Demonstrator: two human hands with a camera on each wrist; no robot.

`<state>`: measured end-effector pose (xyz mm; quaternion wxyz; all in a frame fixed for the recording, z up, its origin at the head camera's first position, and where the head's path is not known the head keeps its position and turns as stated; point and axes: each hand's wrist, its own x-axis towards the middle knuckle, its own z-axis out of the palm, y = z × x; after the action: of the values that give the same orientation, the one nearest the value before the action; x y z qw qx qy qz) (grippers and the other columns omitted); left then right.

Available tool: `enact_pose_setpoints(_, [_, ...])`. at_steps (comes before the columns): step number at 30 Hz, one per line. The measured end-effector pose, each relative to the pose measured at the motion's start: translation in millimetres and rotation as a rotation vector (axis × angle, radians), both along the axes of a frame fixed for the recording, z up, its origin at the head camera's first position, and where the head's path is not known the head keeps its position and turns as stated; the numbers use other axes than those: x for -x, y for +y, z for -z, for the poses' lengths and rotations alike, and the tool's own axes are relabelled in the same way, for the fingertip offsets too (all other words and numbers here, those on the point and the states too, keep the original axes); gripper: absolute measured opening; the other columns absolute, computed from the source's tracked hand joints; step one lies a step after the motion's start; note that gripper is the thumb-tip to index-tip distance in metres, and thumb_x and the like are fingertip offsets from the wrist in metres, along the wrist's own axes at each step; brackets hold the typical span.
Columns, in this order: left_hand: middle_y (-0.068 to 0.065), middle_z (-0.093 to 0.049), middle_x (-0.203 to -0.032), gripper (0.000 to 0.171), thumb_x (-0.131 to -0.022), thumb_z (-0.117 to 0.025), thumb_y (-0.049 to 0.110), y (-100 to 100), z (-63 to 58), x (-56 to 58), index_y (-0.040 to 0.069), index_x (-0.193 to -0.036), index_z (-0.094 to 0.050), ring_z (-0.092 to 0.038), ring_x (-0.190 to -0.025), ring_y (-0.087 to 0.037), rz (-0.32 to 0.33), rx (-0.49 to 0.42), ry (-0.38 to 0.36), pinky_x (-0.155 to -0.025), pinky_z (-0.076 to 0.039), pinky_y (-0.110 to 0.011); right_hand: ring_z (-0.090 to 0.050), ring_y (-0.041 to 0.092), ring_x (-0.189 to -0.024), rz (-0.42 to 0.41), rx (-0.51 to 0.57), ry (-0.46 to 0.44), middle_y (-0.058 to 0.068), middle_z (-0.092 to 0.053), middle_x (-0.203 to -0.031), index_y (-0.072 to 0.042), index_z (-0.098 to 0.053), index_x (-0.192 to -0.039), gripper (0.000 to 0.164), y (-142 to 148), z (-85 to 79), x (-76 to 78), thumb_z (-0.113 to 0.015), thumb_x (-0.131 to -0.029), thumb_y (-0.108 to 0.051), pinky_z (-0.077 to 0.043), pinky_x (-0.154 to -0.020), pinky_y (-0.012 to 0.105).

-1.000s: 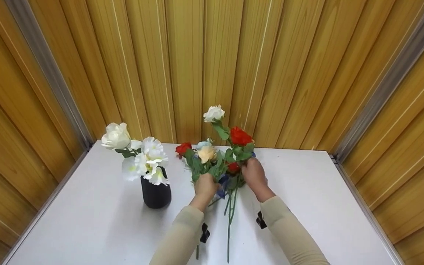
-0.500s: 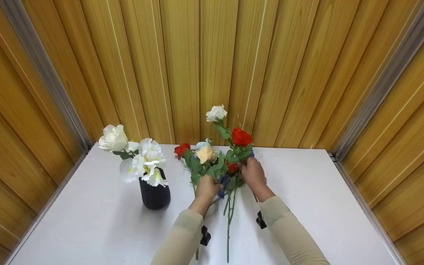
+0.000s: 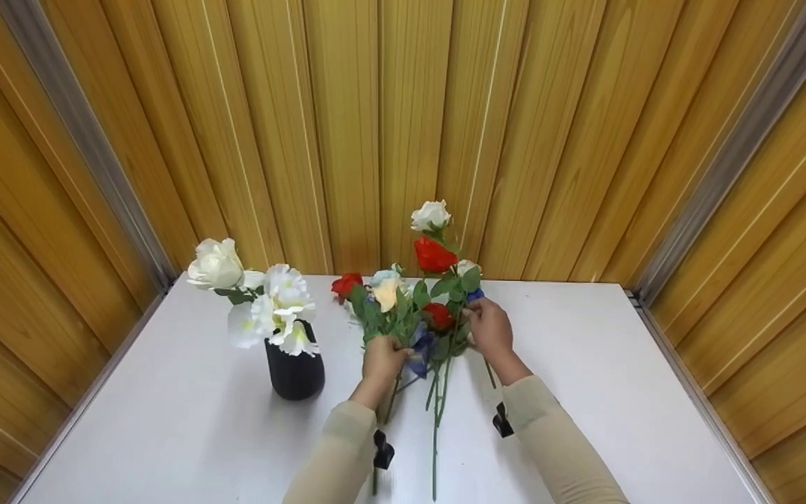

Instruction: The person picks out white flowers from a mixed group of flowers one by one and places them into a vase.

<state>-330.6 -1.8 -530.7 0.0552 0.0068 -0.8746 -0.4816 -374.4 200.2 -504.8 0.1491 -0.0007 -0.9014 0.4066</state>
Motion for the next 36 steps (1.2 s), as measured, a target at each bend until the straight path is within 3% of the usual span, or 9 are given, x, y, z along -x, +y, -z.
enact_pose_setpoints(9, [0.008,-0.031,-0.052,0.050,-0.090,-0.073,0.005,-6.5,10.1,-0.1,0.017,-0.056,-0.038,-0.031,-0.051,-0.009,0.021,-0.057,0.006,-0.051,-0.025,-0.022,-0.071,0.035,-0.086,0.050,-0.003,-0.017,0.024,-0.074,-0.096,0.006,-0.069,-0.105,0.019,11.7,3.4,0.2,-0.065,-0.098,-0.011,-0.056,-0.075,0.047])
enact_pose_setpoints(15, [0.011,-0.026,-0.050,0.057,-0.089,-0.073,0.003,-10.2,16.0,-0.5,0.020,-0.054,-0.032,-0.027,-0.049,-0.006,-0.019,-0.050,0.019,-0.049,-0.023,-0.021,-0.071,0.034,-0.087,0.068,0.012,-0.037,0.024,-0.074,-0.096,0.006,-0.068,-0.107,0.020,17.2,4.0,-0.4,-0.065,-0.098,-0.011,-0.057,-0.076,0.047])
enact_pose_setpoints(21, [0.009,-0.021,-0.050,0.060,-0.089,-0.074,0.004,-15.0,26.5,1.8,0.018,-0.053,-0.030,-0.021,-0.049,-0.009,-0.034,-0.061,-0.047,-0.049,-0.022,-0.024,-0.069,0.033,-0.084,0.066,0.026,-0.025,0.024,-0.073,-0.096,0.006,-0.068,-0.107,0.020,17.9,1.7,-2.8,-0.065,-0.099,-0.012,-0.056,-0.074,0.046])
enact_pose_setpoints(27, [0.009,-0.025,-0.048,0.059,-0.087,-0.077,0.004,-20.7,26.5,-0.2,0.018,-0.052,-0.032,-0.024,-0.048,-0.008,-0.038,-0.070,-0.101,-0.048,-0.023,-0.024,-0.072,0.033,-0.087,0.038,0.076,-0.015,0.024,-0.074,-0.098,0.006,-0.067,-0.109,0.020,12.5,-1.6,-5.0,-0.064,-0.099,-0.011,-0.060,-0.071,0.040])
enact_pose_setpoints(36, [0.008,-0.033,-0.049,0.054,-0.085,-0.080,0.005,-21.3,32.4,-5.4,0.018,-0.053,-0.037,-0.031,-0.049,-0.009,-0.067,-0.072,-0.114,-0.049,-0.028,-0.023,-0.070,0.029,-0.079,0.019,0.097,0.024,0.025,-0.073,-0.093,0.008,-0.066,-0.105,0.016,8.3,-3.7,-6.3,-0.065,-0.098,-0.007,-0.056,-0.064,0.032])
